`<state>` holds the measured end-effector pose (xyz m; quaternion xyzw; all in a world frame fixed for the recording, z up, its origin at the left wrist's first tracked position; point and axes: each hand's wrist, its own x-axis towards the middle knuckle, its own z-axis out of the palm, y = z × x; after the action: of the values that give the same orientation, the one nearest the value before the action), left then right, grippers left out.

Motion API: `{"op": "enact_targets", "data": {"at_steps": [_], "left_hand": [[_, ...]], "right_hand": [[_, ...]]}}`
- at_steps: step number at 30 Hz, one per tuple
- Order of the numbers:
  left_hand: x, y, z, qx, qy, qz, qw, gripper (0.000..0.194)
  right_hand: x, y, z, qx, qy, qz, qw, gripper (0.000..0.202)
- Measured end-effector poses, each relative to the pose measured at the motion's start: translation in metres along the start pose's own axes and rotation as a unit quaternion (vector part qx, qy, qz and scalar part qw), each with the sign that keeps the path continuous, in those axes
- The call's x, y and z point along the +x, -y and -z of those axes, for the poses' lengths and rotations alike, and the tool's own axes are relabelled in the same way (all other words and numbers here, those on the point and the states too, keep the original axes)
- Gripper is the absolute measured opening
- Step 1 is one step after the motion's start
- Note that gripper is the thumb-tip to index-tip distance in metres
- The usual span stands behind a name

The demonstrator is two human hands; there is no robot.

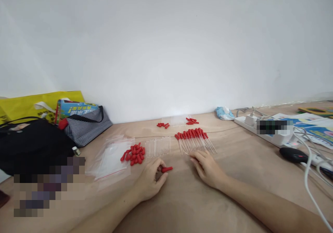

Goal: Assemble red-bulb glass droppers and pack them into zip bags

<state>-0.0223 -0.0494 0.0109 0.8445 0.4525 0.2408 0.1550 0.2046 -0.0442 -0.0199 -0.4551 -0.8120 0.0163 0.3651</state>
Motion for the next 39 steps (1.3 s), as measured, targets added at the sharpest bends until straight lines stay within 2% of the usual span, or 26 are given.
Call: {"op": "enact_targets", "data": {"at_steps": [5, 8, 14, 19, 24, 30, 35, 39], "left_hand": [[0.009, 0.000, -0.003, -0.016, -0.005, 0.039, 0.999, 0.009], [0.012, 0.000, -0.006, -0.026, 0.006, 0.030, 0.999, 0.015], [0.012, 0.000, -0.007, -0.080, -0.023, -0.005, 0.996, 0.016], [0.011, -0.004, -0.005, -0.112, -0.012, 0.014, 0.994, 0.014], [0.010, -0.005, -0.005, -0.133, 0.006, -0.002, 0.991, 0.018], [0.006, -0.006, -0.006, -0.075, -0.005, -0.033, 0.997, 0.017], [0.003, -0.008, -0.008, -0.005, -0.017, -0.078, 0.997, 0.017], [0.001, -0.010, -0.008, 0.021, -0.019, -0.115, 0.993, 0.017]], "right_hand": [[0.002, 0.006, 0.006, -0.019, 0.037, 0.038, 0.998, 0.015], [0.003, 0.009, 0.008, -0.022, 0.048, 0.055, 0.997, 0.015], [0.008, 0.017, 0.003, -0.009, 0.063, 0.058, 0.996, 0.018], [0.009, 0.020, 0.002, 0.006, 0.074, 0.058, 0.996, 0.019], [0.007, 0.021, 0.003, 0.018, 0.078, 0.065, 0.995, 0.022], [0.009, 0.016, 0.005, 0.008, 0.090, 0.125, 0.988, 0.021], [0.009, 0.014, 0.004, -0.045, 0.050, 0.189, 0.980, 0.020], [0.007, 0.018, 0.000, -0.039, 0.032, 0.197, 0.979, 0.019]]}}
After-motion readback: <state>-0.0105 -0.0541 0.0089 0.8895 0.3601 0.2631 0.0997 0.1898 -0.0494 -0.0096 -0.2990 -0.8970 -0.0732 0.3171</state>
